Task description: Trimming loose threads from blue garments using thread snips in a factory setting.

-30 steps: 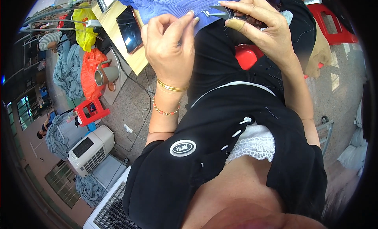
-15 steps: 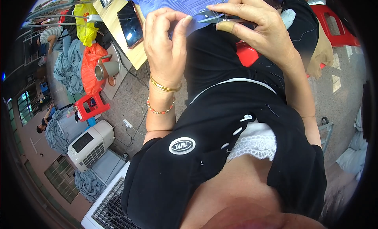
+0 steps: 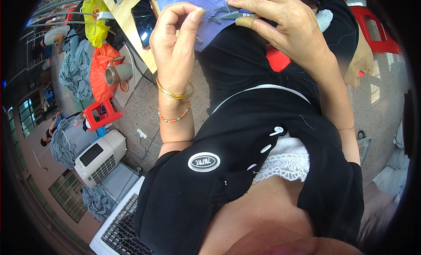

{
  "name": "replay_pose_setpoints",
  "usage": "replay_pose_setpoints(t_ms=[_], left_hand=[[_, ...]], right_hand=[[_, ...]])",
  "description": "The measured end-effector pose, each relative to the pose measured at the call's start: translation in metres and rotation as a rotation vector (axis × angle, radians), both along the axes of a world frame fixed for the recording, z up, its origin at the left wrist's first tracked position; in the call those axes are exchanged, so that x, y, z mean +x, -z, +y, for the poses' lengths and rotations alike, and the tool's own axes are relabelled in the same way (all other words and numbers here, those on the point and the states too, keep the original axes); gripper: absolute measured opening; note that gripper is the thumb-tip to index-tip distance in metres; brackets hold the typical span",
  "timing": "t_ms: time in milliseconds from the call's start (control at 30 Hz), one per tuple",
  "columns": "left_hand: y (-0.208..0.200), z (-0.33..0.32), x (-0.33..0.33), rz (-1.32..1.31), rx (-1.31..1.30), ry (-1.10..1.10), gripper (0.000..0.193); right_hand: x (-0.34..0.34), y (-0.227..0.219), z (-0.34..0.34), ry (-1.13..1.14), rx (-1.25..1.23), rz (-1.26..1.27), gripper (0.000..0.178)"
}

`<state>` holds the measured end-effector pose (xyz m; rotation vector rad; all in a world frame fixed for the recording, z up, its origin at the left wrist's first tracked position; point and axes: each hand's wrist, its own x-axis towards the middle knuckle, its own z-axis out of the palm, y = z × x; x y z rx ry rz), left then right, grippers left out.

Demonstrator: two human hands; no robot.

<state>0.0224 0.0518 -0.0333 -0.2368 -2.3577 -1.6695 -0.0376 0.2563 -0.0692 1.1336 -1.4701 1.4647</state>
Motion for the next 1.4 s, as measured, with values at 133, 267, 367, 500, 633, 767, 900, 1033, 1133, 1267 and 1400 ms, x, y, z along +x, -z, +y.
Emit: replay_pose_setpoints(t_ms=[133, 267, 367, 500, 633, 767, 900, 1033, 1133, 1267, 1400], left_hand=[[-0.006, -0.002, 0.005, -0.065, 0.286, 0.078, 0.012], [-0.012, -0.020, 0.011, 0.011, 0.371, 0.291, 0.008], [-0.014, -0.032, 0.008, -0.014, 0.380, 0.572, 0.013], [-0.010, -0.008, 0.007, 0.129, 0.030, 0.274, 0.009], [-0.006, 0.007, -0.005, 0.422, -0.469, -0.097, 0.023], [-0.016, 0.012, -0.016, 0.470, -0.788, -0.009, 0.029], [-0.018, 0.002, -0.024, 0.496, -0.879, 0.038, 0.023], [-0.019, 0.003, -0.024, 0.617, -0.984, 0.015, 0.017], [-0.016, 0.000, -0.026, 0.652, -0.974, 0.031, 0.012], [-0.010, -0.003, -0.026, 0.617, -0.981, 0.027, 0.009], [-0.006, -0.004, -0.025, 0.589, -0.909, 0.032, 0.008]], right_hand=[[0.024, -0.041, 0.014, 0.179, 0.616, -0.494, 0.028], [0.026, -0.049, 0.026, 0.084, 0.473, -0.549, 0.032], [0.029, -0.044, 0.039, 0.120, 0.330, -0.772, 0.034], [-0.011, 0.030, 0.032, -0.670, -0.617, -0.377, 0.030], [0.029, -0.021, 0.064, 0.069, 0.235, -0.994, 0.030], [0.033, -0.020, 0.057, 0.063, 0.207, -0.903, 0.031], [0.032, -0.021, 0.050, -0.007, 0.240, -0.893, 0.032], [0.019, -0.013, 0.043, -0.037, 0.301, -0.683, 0.032], [0.015, -0.015, 0.040, -0.030, 0.387, -0.689, 0.031], [0.012, -0.016, 0.037, -0.054, 0.427, -0.667, 0.029], [0.011, -0.019, 0.033, -0.036, 0.440, -0.615, 0.028]])
